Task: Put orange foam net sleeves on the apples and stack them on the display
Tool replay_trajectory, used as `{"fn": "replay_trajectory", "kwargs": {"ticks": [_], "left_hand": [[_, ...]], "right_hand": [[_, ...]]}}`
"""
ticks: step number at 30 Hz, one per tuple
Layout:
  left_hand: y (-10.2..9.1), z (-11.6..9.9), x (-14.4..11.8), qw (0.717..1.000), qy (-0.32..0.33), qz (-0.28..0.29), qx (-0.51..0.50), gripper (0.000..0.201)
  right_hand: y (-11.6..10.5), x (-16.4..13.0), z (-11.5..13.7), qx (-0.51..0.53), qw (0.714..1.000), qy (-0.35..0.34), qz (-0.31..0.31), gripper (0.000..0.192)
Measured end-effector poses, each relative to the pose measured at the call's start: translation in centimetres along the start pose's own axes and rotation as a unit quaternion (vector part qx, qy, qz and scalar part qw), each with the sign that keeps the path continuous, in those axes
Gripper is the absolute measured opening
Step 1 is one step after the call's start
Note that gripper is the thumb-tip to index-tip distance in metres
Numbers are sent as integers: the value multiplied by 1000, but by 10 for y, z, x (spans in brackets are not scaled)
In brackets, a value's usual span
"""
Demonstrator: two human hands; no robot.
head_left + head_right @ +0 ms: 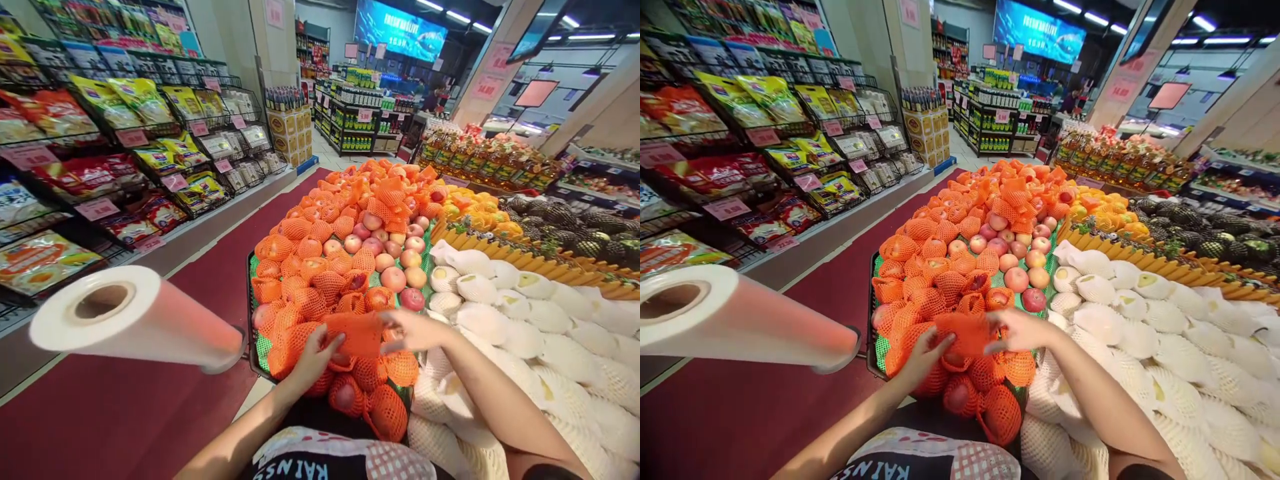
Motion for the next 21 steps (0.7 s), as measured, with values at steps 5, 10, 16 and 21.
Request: {"fn": "replay_trajectory", "kwargs": {"ticks": [5, 10, 16, 21], "left_hand": [[-36, -3, 4, 986, 76, -72, 128, 29], [-68, 7, -5, 939, 179, -150, 253, 20], [-84, 0, -14, 886, 299, -182, 305, 13], [-88, 4, -16, 927, 223, -182, 241, 13]], "right_hand": [[-50, 7, -72, -232, 903, 339, -124, 37], [-39, 13, -118, -286, 837, 459, -83, 67], [-38, 4, -97, -330, 824, 454, -78, 72], [-21, -26, -35, -330, 885, 312, -107, 63]]}}
Point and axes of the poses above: each hand's wrist, its own x-axis towards the middle knuckle, its own y-axis out of the palm, z = x × y, the point moved 1 cm from there along x, towards the middle knuckle, and after that the axes turned 1 degree about -x, right-handed, at the moved point
